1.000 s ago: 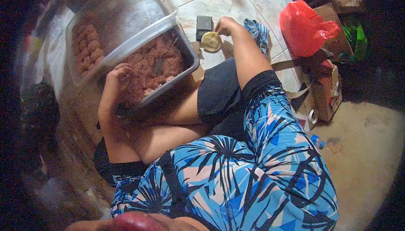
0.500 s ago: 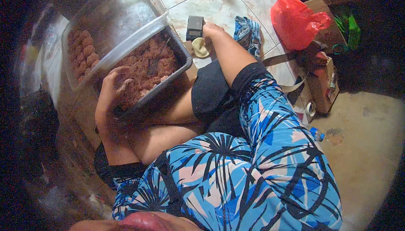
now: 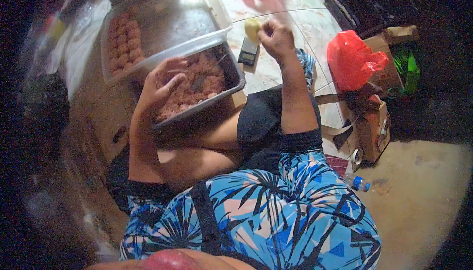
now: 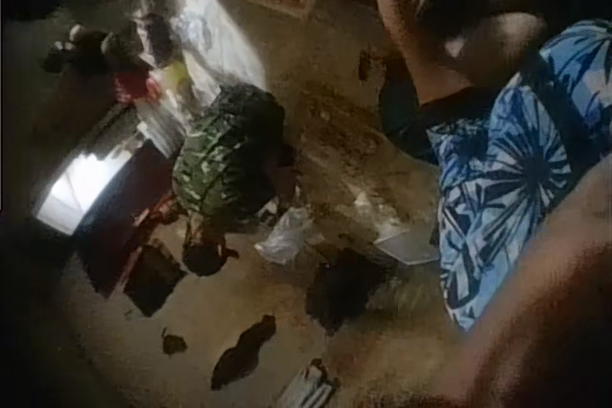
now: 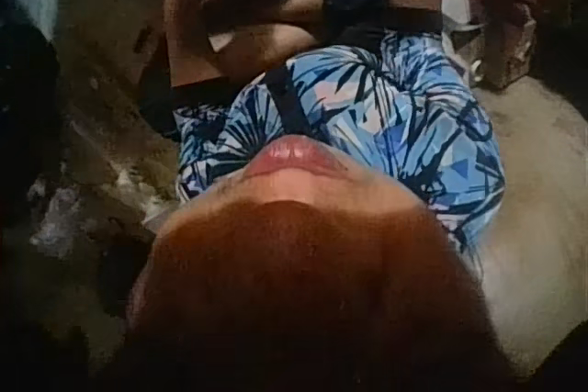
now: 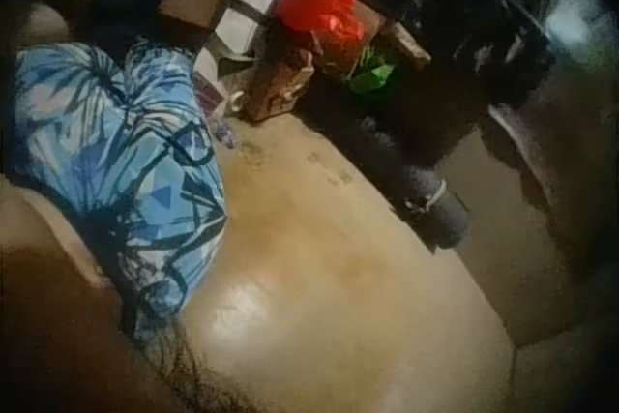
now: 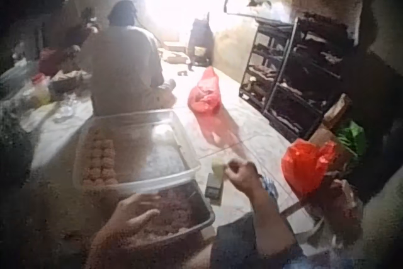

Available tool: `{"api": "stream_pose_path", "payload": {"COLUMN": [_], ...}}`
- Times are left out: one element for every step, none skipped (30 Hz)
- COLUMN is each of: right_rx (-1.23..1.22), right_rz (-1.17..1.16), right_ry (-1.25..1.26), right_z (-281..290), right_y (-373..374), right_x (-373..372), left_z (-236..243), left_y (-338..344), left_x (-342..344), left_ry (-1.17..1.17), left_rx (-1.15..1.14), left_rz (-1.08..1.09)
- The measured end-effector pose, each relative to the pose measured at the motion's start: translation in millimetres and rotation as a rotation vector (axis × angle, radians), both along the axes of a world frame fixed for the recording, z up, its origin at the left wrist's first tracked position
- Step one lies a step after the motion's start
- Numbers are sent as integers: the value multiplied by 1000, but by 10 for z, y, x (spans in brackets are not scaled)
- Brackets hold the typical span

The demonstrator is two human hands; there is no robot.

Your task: The person prepares round food items by taking a thin dough wrap, placing ground meat into it with a fork, and shaping the dough around the meat before placing it into a container.

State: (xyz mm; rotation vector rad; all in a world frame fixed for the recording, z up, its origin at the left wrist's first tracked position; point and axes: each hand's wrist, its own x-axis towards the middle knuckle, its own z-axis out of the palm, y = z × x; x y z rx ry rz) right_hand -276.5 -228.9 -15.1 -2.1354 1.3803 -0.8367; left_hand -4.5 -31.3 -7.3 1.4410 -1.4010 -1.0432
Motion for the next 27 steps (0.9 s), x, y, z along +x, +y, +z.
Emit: {"api": "stream_pose_path", "payload": {"right_rx": [-105,-189,-230,-360,-471,-419,-351,-318,-333,-349,-345,-317,-290,-286,-250,-214,-208,-209,-209,-201,-32,138,140,-38,-218,-213,-218], "right_rz": [96,169,201,261,392,476,519,553,557,559,570,552,532,538,526,513,513,495,477,477,415,349,351,469,585,589,611], "right_ry": [-82,-208,-216,-219,-184,-226,-168,-185,-162,-139,-141,-174,-206,-207,-221,-236,-239,-232,-224,-227,-310,-392,-393,-410,-425,-428,-425], "right_z": [104,257,420,501,467,428,439,519,515,508,486,458,430,400,372,340,286,225,179,171,185,180,158,114,89,94,103], "right_y": [95,244,506,647,726,840,929,1052,1046,1033,1010,975,957,959,970,974,972,963,960,977,996,1003,958,890,846,837,834], "right_x": [151,337,588,696,819,900,961,1058,1099,1134,1147,1147,1152,1156,1160,1167,1180,1197,1217,1248,1286,1303,1306,1314,1310,1297,1274], "left_z": [-43,-12,-9,21,52,53,89,112,130,136,113,79,39,28,28,42,47,-3,-80,-97,-102,-92,-53,-56,-68,-61,-45], "left_y": [5,-16,26,-6,-17,-36,-53,-41,-46,-50,-32,-14,0,0,5,14,23,24,23,28,48,76,81,80,80,76,72], "left_x": [-37,-58,-88,-145,-146,-158,-132,-105,-86,-63,-25,-1,15,17,9,-7,-14,-16,-20,-25,-20,-13,-10,2,21,25,2], "left_ry": [195,381,651,658,978,1308,1313,1311,1175,1038,1143,1143,1071,998,999,992,983,980,879,779,777,838,898,896,832,768,767], "left_rx": [-11,-46,-45,-66,-71,-66,-59,-69,-104,-136,-127,-130,-116,-99,-99,-90,-76,-71,-94,-114,-106,-87,-74,-73,-54,-33,-32], "left_rz": [13,32,27,34,25,-1,-13,3,114,220,253,264,290,313,319,312,302,306,322,338,342,302,260,263,251,243,249]}}
